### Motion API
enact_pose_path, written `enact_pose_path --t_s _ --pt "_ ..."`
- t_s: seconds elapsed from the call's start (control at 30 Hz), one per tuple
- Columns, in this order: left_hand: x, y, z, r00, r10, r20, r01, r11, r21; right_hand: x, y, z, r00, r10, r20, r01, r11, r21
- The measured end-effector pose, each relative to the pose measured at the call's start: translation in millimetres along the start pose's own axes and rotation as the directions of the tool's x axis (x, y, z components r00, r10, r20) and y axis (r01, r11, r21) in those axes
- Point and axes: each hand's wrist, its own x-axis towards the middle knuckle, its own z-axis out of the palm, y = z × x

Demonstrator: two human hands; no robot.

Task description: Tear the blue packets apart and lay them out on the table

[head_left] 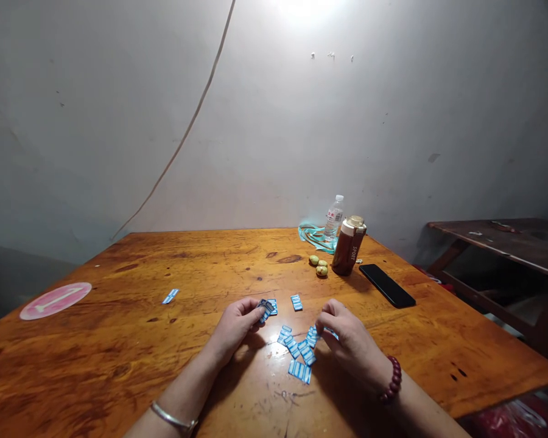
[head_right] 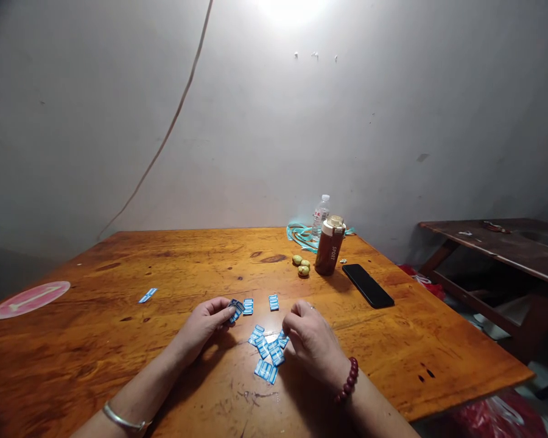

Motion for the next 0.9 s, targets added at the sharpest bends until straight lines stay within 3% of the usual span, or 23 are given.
enact_pose_path --t_s 0.2,0.3,0.53,0.9 --pt "-0.3 1.0 -0.3 0.998 -0.027 -0.059 0.023 0.998 -0.063 46.2 -24.2 1.8 0.972 -0.066 -0.226 0.076 0.996 0.039" --pt "0.1 -0.2 -2.6 0.995 -0.031 -0.090 0.022 0.994 -0.103 62.1 -33.9 18.8 0.963 -0.113 -0.244 0.144 0.983 0.113" --pt "-1.1 2.1 2.1 0.995 -0.044 -0.094 0.023 0.977 -0.214 54.0 -30.2 69.8 0.967 -0.180 -0.180 0.210 0.965 0.159" --pt "-6.5 1.6 6.8 0.989 -0.141 -0.042 0.116 0.924 -0.366 50.8 -29.5 72.0 0.978 -0.002 -0.211 0.043 0.980 0.193"
